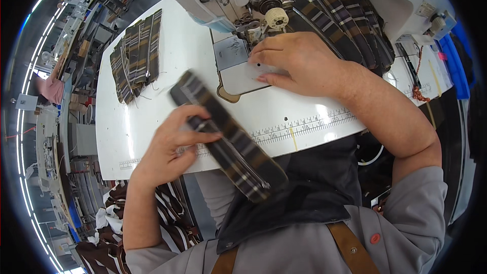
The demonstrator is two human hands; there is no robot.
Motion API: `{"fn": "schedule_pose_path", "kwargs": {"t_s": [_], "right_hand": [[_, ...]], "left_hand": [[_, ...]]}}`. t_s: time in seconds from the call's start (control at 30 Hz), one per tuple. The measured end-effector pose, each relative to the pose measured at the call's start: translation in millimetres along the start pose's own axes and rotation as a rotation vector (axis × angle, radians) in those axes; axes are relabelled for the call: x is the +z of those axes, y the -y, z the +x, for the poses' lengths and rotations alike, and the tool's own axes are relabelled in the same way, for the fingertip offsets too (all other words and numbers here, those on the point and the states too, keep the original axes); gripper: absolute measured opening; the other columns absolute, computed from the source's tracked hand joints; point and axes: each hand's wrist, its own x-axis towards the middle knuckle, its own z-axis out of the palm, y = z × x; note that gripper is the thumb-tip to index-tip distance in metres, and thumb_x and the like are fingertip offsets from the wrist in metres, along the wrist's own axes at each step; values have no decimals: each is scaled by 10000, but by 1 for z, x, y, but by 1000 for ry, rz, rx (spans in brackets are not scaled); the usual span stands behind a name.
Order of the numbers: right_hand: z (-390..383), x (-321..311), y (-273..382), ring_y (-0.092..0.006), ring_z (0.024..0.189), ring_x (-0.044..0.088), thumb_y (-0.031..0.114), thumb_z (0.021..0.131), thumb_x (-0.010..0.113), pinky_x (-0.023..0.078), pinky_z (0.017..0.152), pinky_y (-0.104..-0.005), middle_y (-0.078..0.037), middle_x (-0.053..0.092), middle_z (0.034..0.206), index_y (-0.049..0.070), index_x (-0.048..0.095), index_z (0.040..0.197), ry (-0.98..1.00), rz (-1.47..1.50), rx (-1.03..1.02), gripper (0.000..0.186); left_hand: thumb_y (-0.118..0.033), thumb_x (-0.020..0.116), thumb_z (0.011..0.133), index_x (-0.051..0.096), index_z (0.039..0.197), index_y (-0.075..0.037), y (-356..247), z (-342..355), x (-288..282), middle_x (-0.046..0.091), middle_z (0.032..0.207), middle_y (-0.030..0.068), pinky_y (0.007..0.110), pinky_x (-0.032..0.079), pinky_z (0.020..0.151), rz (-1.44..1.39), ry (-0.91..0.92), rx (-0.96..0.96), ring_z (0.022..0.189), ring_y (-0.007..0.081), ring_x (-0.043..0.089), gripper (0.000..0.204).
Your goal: Sewing plaid fabric strips together using an industrial sewing machine in a workshop.
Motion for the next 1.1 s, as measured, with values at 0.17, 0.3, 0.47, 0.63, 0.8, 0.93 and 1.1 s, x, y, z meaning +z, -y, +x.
{"fn": "schedule_pose_path", "kwargs": {"t_s": [0.17, 0.3, 0.47, 0.63, 0.8, 0.93, 1.1], "right_hand": [[-1, 0, 3, -294, 1050, 733, 346, 890, 781, 593, 867, -421, -79, 765, 1141, 60, 768, 1124, -11, 34, -57, 370], [1, -5, 5, -289, 1045, 737, 363, 880, 785, 593, 875, -424, -94, 770, 1132, 55, 769, 1122, 55, -22, -62, 392], [2, -9, 7, -283, 1038, 738, 365, 875, 786, 591, 867, -423, -104, 769, 1118, 38, 777, 1078, 56, -31, -4, 385], [1, -5, 3, -289, 1000, 736, 364, 860, 800, 591, 841, -425, -102, 758, 1052, 24, 776, 1040, -12, -76, -20, 385], [5, -9, 6, -291, 988, 730, 368, 849, 808, 593, 821, -420, -102, 755, 1062, 24, 774, 1032, 18, -63, 22, 391], [5, -9, 6, -287, 981, 720, 369, 842, 813, 591, 809, -420, -100, 750, 1060, 27, 767, 1032, 1, -73, 21, 393], [4, -7, 4, -287, 983, 715, 372, 838, 813, 590, 811, -418, -100, 742, 1057, 31, 760, 1059, 30, -63, 28, 410]], "left_hand": [[-207, 891, 774, 765, 1117, -77, 12, 59, 33, 603, 1278, 141, 419, 501, 1013, -17, 3, 74, 1208, 319, 615, 387], [-473, 1003, 586, 598, 1400, -68, 16, 86, 34, 584, 1386, 169, 453, 501, 1083, 160, -138, 104, 1283, 356, 602, 995], [-553, 1025, 481, 529, 1449, -10, 31, 89, 35, 530, 1495, 203, 498, 474, 1153, 230, -140, 117, 1381, 390, 553, 1216], [-558, 1022, 486, 536, 1448, 10, 29, 97, 34, 524, 1494, 219, 493, 478, 1155, 196, -116, 126, 1387, 385, 551, 1219], [-559, 1005, 569, 555, 1409, 70, 31, 101, 31, 496, 1524, 223, 452, 513, 1139, 239, -80, 136, 1388, 388, 556, 1142], [-562, 1019, 502, 596, 1406, 30, 31, 100, 36, 525, 1514, 223, 500, 494, 1146, 194, -112, 131, 1392, 391, 557, 1160], [-569, 1018, 502, 580, 1429, 25, 28, 98, 34, 508, 1540, 234, 503, 480, 1162, 260, -109, 128, 1418, 397, 538, 1185]]}}
